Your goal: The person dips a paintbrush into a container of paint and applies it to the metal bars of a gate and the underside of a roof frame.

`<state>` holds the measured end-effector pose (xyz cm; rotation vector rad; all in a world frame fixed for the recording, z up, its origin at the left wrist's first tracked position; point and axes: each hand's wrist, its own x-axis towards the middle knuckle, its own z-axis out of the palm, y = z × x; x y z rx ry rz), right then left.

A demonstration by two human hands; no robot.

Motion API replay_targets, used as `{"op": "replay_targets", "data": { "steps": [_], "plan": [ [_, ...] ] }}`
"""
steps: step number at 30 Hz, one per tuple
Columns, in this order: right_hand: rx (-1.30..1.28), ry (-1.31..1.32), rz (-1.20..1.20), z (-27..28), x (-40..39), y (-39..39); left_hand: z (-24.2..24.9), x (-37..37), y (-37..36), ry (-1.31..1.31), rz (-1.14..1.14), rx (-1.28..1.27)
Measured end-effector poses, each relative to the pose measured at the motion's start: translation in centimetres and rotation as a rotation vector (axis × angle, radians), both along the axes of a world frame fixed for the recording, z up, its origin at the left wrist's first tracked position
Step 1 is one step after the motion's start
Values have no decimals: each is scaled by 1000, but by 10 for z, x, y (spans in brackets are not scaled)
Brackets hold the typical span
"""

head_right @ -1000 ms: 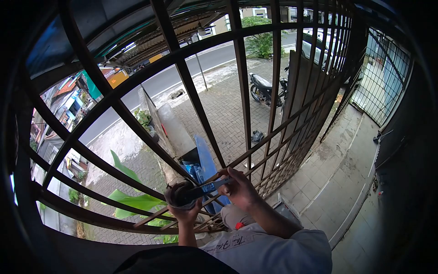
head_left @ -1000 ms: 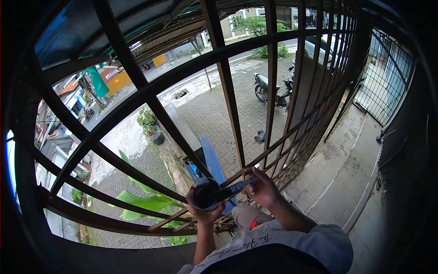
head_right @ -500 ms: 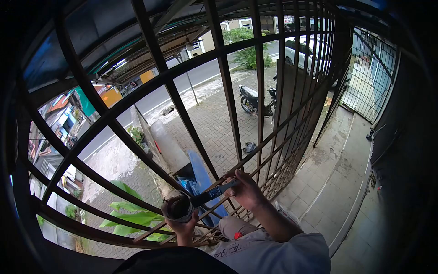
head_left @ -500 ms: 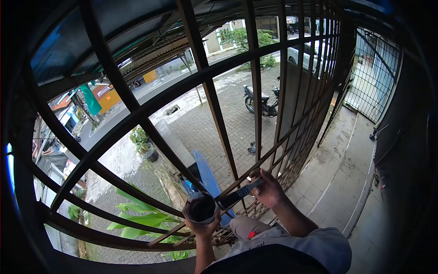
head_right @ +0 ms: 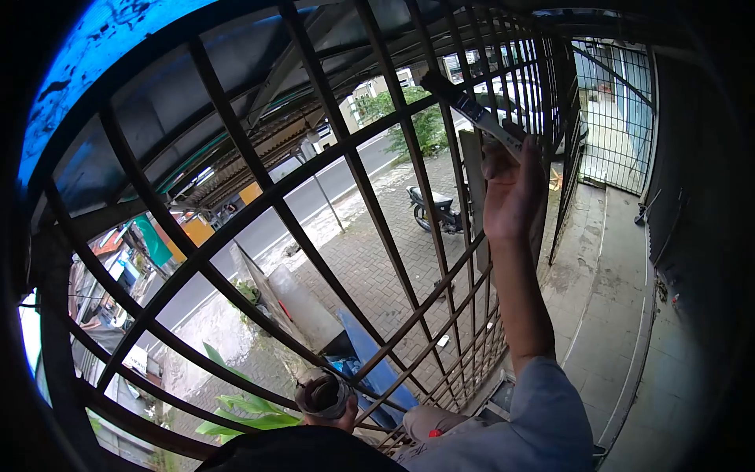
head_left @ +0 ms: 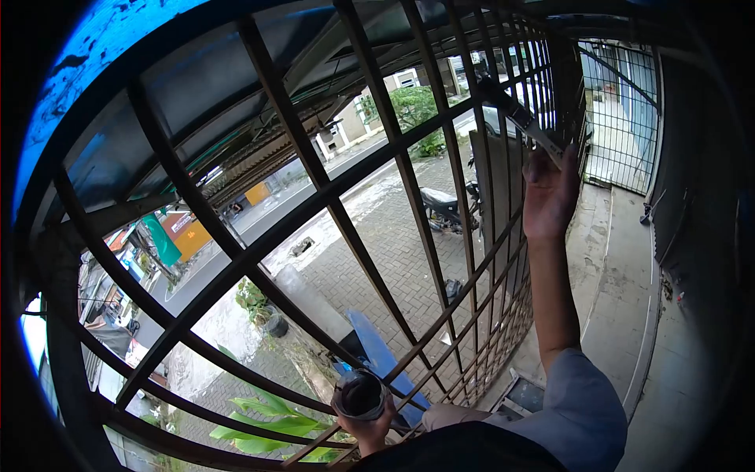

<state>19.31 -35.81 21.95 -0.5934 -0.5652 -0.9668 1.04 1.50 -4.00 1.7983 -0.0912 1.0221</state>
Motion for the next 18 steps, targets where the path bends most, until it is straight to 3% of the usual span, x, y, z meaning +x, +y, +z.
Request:
{"op": "replay_targets", "data": {
  "steps": [2, 4, 8, 12, 14, 16, 18],
  "plan": [
    [28, 26, -185, 25, 6, 13, 1, 0, -7, 0, 9, -30],
    [-6, -39, -281, 41, 14, 24, 15, -1, -17, 4, -47, -234],
    [-101, -125, -479, 67, 30, 41, 17, -2, -10, 2, 2, -43],
    [-179, -205, -627, 91, 56, 45, 26, -2, -17, -23, 36, -39],
    [-299, -450, -1066, 105, 69, 43, 40, -4, -22, -26, 21, -43],
    [-358, -461, -1009, 109, 66, 43, 28, -4, -16, -4, -1, -82],
    [-481, -546, -1156, 113, 64, 42, 18, -4, -13, 27, -7, -118]
  ]
}}
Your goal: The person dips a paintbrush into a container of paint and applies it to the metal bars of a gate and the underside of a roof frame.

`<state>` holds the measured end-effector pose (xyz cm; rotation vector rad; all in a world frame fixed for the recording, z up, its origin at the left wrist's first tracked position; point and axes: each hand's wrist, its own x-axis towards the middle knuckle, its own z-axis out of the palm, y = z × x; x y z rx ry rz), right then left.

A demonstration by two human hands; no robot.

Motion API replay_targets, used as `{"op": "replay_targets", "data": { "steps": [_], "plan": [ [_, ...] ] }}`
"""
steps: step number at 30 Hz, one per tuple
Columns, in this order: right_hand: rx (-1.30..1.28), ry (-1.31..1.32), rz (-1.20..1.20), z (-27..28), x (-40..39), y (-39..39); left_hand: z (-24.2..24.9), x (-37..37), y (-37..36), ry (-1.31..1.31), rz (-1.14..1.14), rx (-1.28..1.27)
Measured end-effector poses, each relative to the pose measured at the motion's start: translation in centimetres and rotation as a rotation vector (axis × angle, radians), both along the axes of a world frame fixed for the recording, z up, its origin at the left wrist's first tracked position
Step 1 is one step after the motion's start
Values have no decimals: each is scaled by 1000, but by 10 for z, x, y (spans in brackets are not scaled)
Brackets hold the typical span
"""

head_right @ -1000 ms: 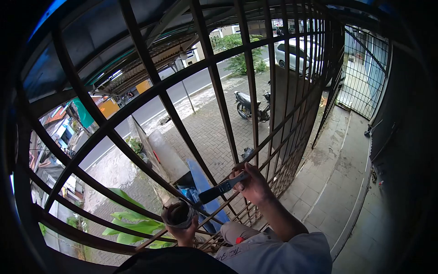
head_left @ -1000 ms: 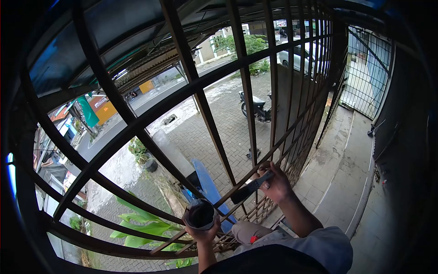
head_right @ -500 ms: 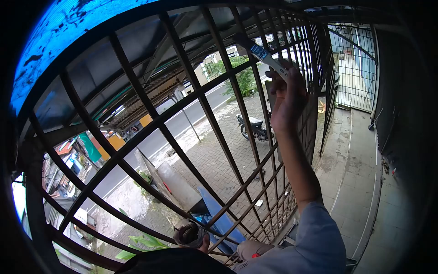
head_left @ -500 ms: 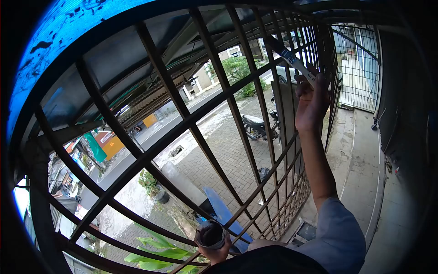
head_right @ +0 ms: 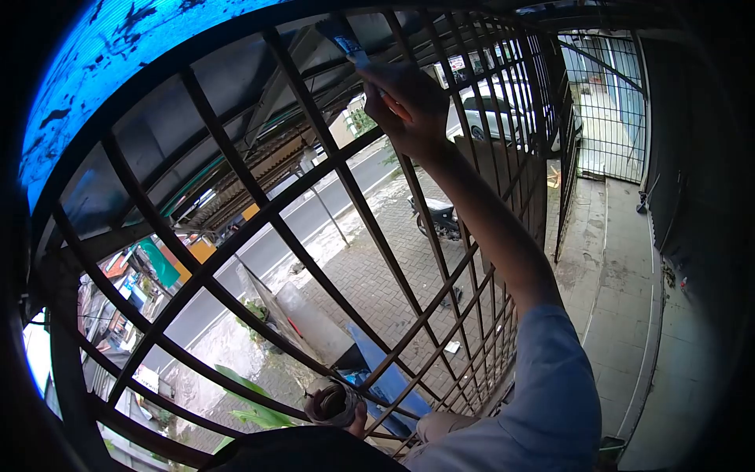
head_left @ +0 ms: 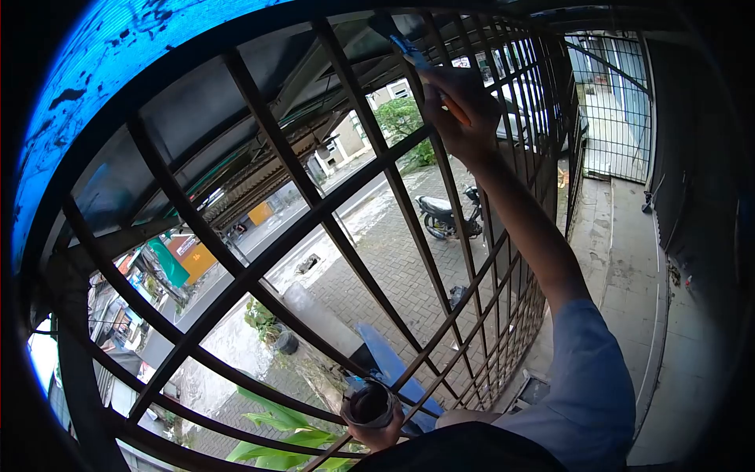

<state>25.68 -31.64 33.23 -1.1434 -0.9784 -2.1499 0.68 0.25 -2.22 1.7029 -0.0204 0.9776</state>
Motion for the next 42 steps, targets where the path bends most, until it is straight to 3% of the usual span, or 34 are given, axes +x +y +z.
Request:
{"op": "replay_targets", "data": {
  "steps": [6, 11, 14, 17, 21, 26, 28, 30, 33, 35, 38, 42],
  "plan": [
    [-109, -64, -118, 24, 10, -13, -2, 2, 2, -21, -13, 27],
    [-94, 156, -228, 26, 5, -21, -8, 4, 6, -34, 20, 80],
    [-99, -59, -132, 28, 1, -27, -10, 2, 5, 18, 26, 29],
    [-187, -4, -156, 29, 4, -23, -16, 5, 9, 6, 41, 65],
    [-235, 18, -205, 39, 16, -21, 12, 3, -2, 5, 7, 20],
    [-161, 84, -125, 29, 4, -25, -6, -7, 18, 237, -117, 197],
    [-147, 132, -131, 29, 5, -20, -8, -1, 13, 158, -54, 151],
    [-253, -19, -186, 40, 17, -18, -15, 3, 14, 79, 7, 107],
    [-202, -18, -158, 49, 14, -20, -15, 3, 18, 120, 40, 252],
    [-87, 17, -196, 38, 1, -22, -10, 6, 7, -19, 18, 79],
    [-190, 89, -141, 32, -4, -20, -2, -4, 13, 116, -123, 165],
    [-258, -2, -226, 49, 12, -17, -2, -3, 9, 130, -126, 133]
  ]
}}
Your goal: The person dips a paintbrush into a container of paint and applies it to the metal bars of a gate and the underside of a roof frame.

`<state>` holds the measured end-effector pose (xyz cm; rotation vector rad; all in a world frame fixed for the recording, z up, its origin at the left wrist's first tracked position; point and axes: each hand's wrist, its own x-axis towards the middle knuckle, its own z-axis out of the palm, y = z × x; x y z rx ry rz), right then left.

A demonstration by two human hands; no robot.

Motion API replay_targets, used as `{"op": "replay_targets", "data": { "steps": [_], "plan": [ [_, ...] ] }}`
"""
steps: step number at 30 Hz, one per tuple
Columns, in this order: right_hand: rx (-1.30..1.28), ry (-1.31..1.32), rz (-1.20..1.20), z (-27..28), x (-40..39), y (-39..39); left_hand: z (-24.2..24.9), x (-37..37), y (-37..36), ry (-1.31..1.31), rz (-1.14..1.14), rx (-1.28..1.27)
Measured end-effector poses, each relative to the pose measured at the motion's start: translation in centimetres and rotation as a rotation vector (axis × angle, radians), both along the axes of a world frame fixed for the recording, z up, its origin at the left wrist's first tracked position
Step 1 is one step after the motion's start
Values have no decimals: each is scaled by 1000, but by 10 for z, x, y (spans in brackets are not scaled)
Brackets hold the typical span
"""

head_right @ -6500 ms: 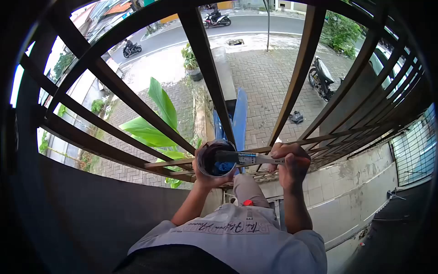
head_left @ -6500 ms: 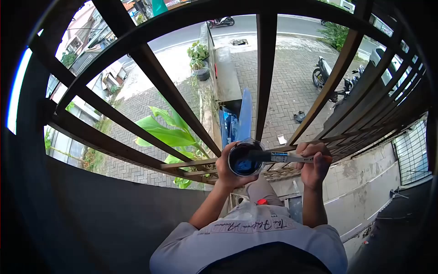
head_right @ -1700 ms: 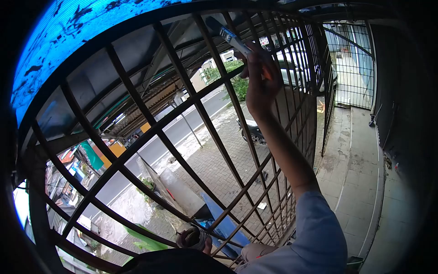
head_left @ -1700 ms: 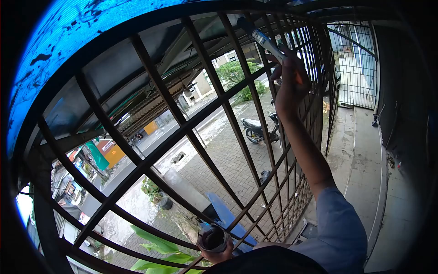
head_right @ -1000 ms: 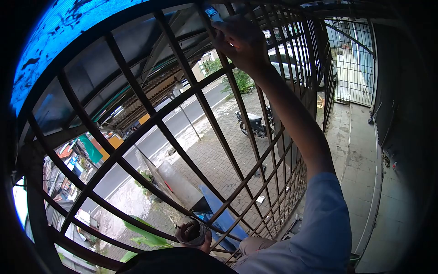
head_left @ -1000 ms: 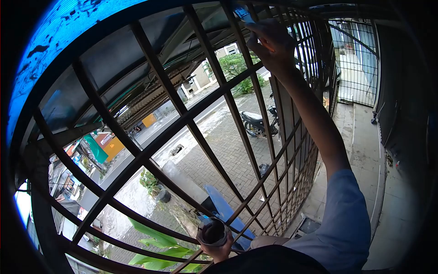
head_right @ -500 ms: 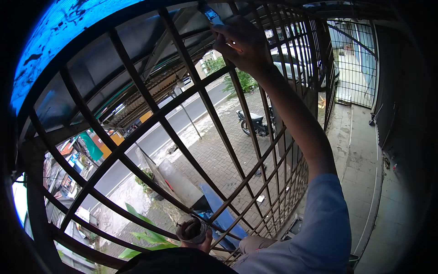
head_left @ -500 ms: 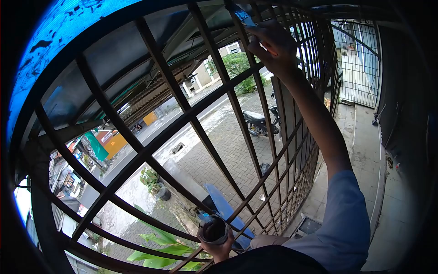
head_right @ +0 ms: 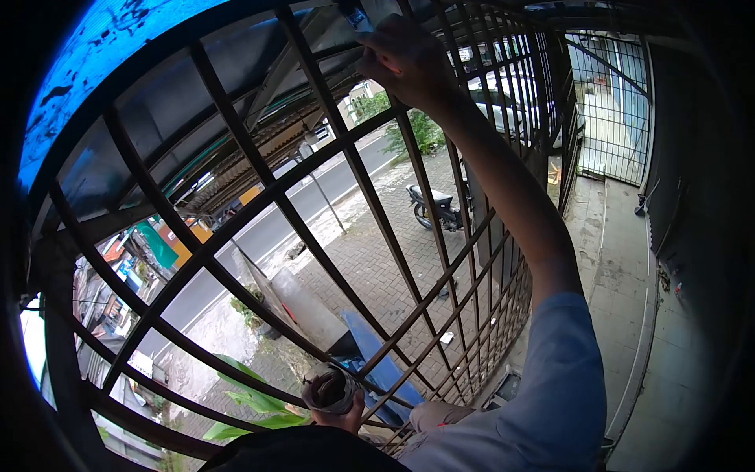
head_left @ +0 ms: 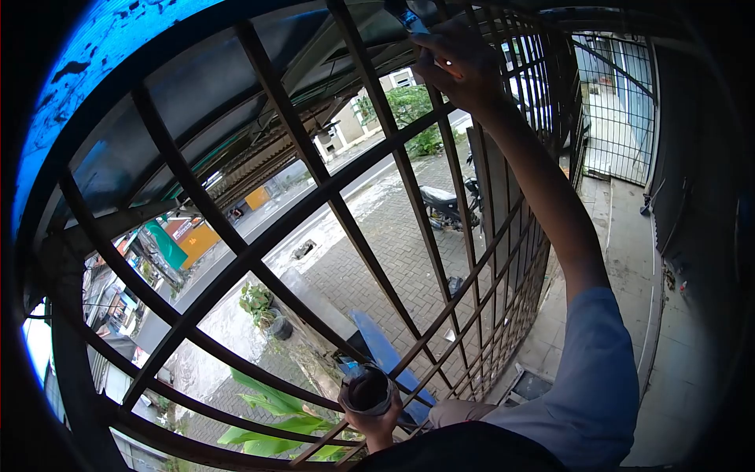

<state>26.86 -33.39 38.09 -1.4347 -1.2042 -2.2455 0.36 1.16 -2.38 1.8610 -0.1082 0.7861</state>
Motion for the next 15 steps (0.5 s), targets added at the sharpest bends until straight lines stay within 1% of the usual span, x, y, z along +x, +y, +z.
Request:
{"op": "replay_targets", "data": {
  "steps": [2, 4, 5, 6, 8, 9, 11, 13, 15],
  "plan": [
    [39, -51, -11, 2, -1, -4, -3, 8, -4, -185, 123, -69],
    [63, -32, 42, -5, -8, -6, -2, 9, -4, -186, 124, -73],
    [91, 45, 32, -13, -11, -6, -3, 8, -5, -186, 122, -79],
    [90, 46, 32, -11, -12, -3, -3, 8, -5, -186, 122, -80],
    [10, 35, 48, -6, -12, 4, -4, 10, -5, -202, 106, -103],
    [-1, 50, -13, -3, -7, 4, -3, 7, -4, -201, 104, -103],
    [38, 54, -16, 1, -3, 0, 2, -1, -1, -38, -5, -78],
    [79, 55, -13, 3, -7, 1, -1, 1, 1, -55, 1, -56],
    [30, -24, 54, 1, -16, -1, -2, 0, 1, -71, 7, -41]
  ]
}}
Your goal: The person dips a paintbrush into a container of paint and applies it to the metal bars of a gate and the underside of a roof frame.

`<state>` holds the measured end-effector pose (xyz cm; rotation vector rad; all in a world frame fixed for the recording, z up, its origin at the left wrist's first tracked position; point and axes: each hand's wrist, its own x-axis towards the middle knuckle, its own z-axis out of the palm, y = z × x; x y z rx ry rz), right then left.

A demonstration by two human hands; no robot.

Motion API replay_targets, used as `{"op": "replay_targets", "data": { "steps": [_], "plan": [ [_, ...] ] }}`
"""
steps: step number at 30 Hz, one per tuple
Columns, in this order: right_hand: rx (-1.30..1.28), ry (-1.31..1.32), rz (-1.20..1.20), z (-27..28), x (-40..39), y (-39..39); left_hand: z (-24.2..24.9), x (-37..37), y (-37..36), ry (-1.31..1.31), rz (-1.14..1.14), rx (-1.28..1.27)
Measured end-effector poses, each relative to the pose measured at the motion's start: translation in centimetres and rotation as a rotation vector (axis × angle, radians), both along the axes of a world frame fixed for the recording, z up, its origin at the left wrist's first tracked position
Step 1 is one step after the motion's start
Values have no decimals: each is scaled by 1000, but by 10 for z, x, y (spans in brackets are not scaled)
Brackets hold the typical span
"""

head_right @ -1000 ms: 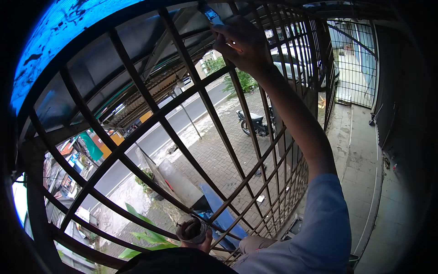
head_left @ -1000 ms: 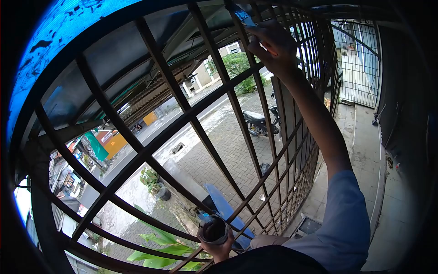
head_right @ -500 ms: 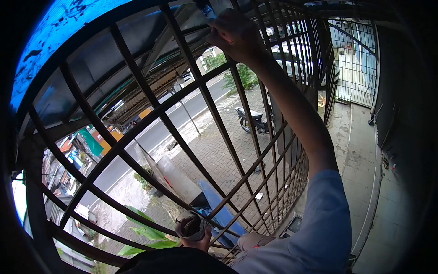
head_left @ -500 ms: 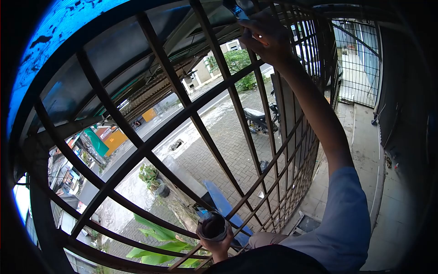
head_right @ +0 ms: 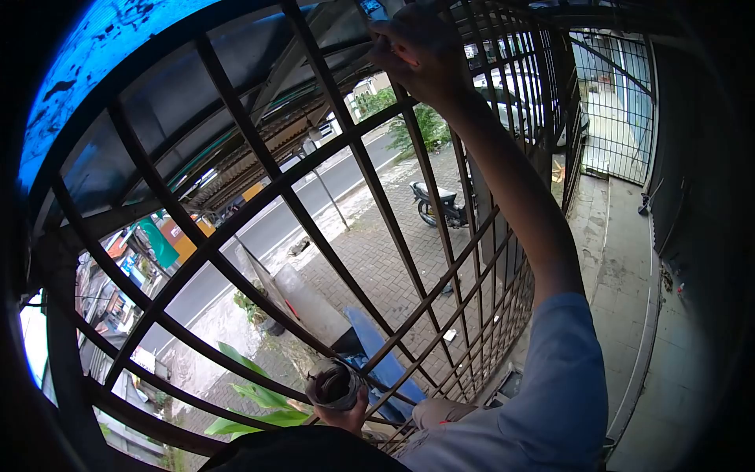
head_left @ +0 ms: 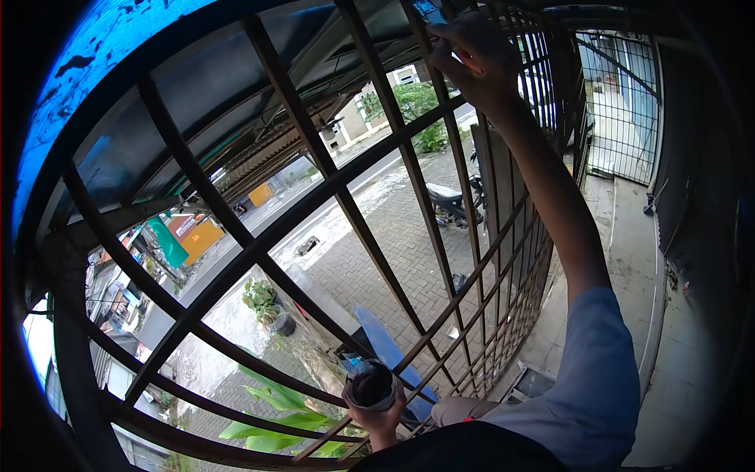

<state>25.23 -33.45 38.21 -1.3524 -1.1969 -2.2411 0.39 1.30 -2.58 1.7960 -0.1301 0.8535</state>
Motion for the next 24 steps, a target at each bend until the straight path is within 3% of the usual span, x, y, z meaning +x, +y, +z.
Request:
{"op": "replay_targets", "data": {
  "steps": [3, 5, 8, 11, 13, 17, 20, 24],
  "plan": [
    [15, 133, -48, -7, -10, 9, 4, 1, -3, 17, 6, -11],
    [-65, 71, -55, 4, 1, 8, 1, 2, -2, -5, 21, -14],
    [39, 40, -114, 6, 10, 8, 1, 1, -2, -5, 34, -13],
    [48, 32, 40, -1, 6, 9, 4, 8, -9, -131, 112, -39],
    [34, 128, -18, -6, -7, 12, -2, 9, -4, -126, 118, -21],
    [9, 43, -71, 2, 0, 8, 2, 9, -6, -122, 110, -21],
    [173, 51, 91, -5, -8, 2, 2, 9, -6, -147, 97, -26],
    [191, 103, 303, -12, -4, 4, 2, 8, -6, -158, 117, 7]
  ]
}}
